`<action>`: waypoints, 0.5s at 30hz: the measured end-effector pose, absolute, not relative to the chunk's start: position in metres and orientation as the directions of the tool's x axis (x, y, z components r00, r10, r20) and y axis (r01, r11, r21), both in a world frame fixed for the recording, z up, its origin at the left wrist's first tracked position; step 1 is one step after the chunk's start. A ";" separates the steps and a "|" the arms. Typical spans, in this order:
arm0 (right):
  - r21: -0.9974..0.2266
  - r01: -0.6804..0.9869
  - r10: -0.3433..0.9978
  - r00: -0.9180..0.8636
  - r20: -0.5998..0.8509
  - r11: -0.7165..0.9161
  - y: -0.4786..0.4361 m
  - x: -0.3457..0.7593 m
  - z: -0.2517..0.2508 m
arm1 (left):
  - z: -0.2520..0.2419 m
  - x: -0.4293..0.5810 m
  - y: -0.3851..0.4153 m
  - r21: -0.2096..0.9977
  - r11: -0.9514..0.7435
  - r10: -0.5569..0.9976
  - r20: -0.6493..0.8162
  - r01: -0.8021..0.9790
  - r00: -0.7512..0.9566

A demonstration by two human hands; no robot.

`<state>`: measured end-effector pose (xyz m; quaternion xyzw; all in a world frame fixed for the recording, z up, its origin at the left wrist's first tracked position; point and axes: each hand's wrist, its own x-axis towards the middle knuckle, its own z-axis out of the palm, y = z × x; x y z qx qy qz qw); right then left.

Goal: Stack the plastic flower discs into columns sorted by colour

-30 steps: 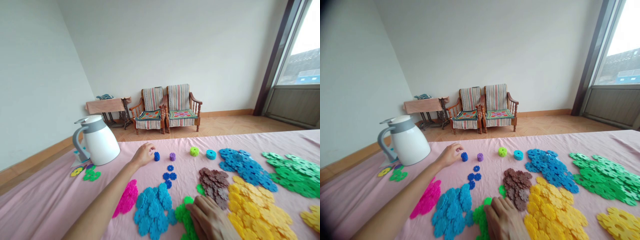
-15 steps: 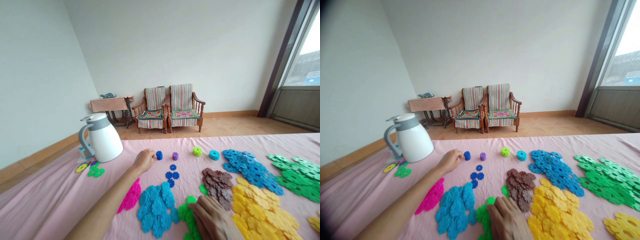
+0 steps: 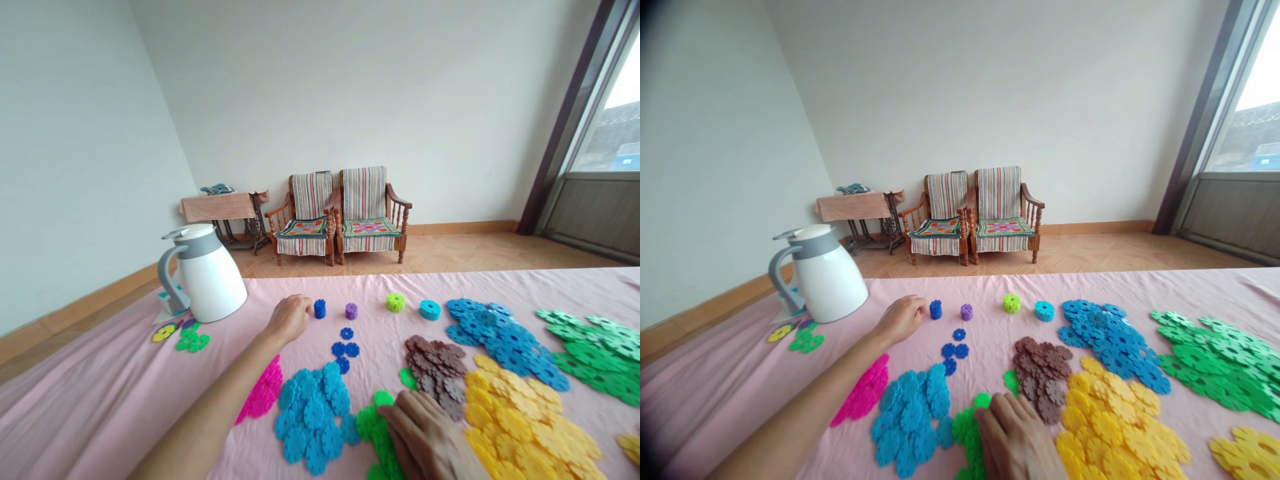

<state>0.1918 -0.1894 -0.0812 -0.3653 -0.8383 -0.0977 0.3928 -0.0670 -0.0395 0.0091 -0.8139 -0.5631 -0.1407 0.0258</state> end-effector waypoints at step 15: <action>-0.120 0.686 0.517 -0.409 0.752 0.717 -0.188 0.190 -0.081 | 0.023 -0.058 -0.024 0.189 -0.505 0.859 0.208 0.842 0.468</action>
